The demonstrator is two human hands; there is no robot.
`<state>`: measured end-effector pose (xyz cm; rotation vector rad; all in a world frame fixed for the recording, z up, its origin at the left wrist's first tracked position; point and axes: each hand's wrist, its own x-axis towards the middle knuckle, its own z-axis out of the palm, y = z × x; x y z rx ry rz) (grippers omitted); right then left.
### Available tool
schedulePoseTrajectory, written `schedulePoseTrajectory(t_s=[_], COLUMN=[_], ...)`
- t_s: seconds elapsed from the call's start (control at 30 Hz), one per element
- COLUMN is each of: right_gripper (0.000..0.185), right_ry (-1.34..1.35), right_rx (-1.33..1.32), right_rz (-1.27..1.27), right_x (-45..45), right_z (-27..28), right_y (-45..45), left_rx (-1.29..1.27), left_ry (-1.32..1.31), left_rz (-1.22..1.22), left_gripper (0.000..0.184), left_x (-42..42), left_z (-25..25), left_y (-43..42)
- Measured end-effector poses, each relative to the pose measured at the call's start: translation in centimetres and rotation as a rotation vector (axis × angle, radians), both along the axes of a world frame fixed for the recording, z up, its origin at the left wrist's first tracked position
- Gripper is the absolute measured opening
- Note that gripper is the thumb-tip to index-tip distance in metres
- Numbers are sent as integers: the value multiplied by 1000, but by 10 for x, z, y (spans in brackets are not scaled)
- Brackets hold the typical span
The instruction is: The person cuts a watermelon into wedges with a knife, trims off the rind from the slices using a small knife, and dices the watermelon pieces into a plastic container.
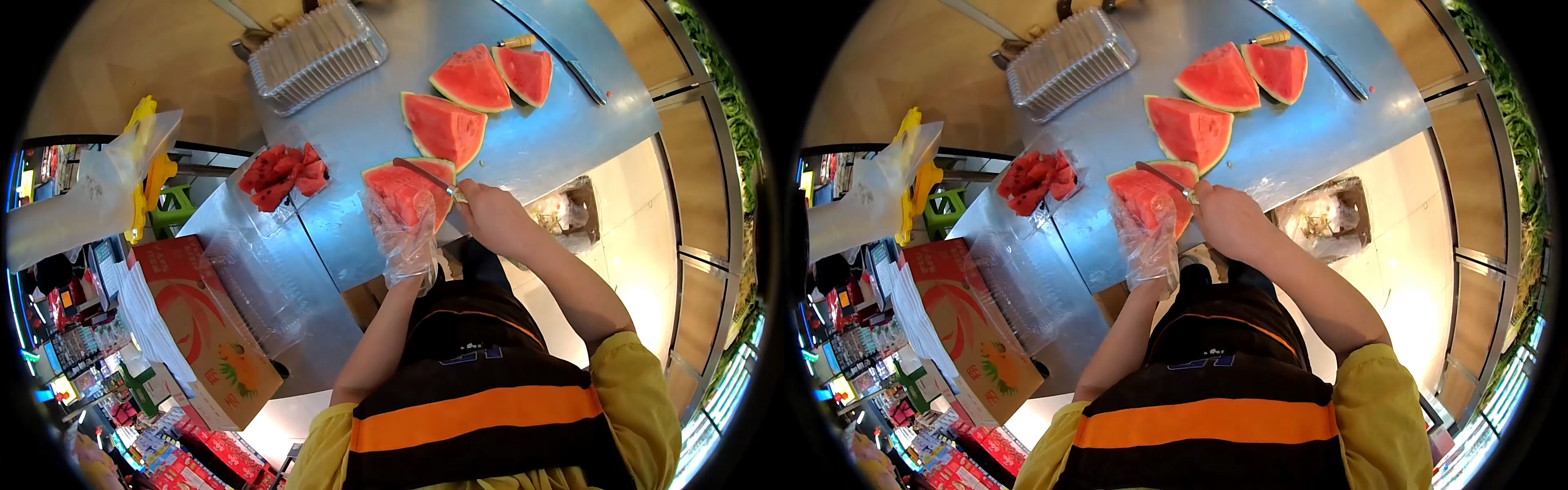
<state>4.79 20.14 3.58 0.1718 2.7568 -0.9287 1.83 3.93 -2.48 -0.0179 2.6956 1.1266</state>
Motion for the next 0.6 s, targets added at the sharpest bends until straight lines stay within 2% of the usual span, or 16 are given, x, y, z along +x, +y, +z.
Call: schedulePoseTrajectory(t_s=[0.17, 0.23, 0.3, 0.37, 0.6], right_gripper=[22, 21, 21, 24, 38], right_ry=[-49, -107, -117, -75, 41], right_rx=[-4, -7, 5, -49, -121], right_rz=[-57, -48, -73, -135, -190], right_x=[27, 40, 50, 59, 75], right_z=[-21, -47, -70, -92, -83], right_y=[-11, -21, -38, -48, -46], left_rx=[16, -1, 127, 80, 90], left_ry=[70, 100, 60, 87, 73], left_rz=[-23, -36, 23, 17, 33], left_gripper=[98, 98, 98, 98, 94], left_x=[0, 0, 0, 1, 3], left_z=[-7, -8, -6, -3, -9], left_y=[-2, -1, 0, 2, 3])
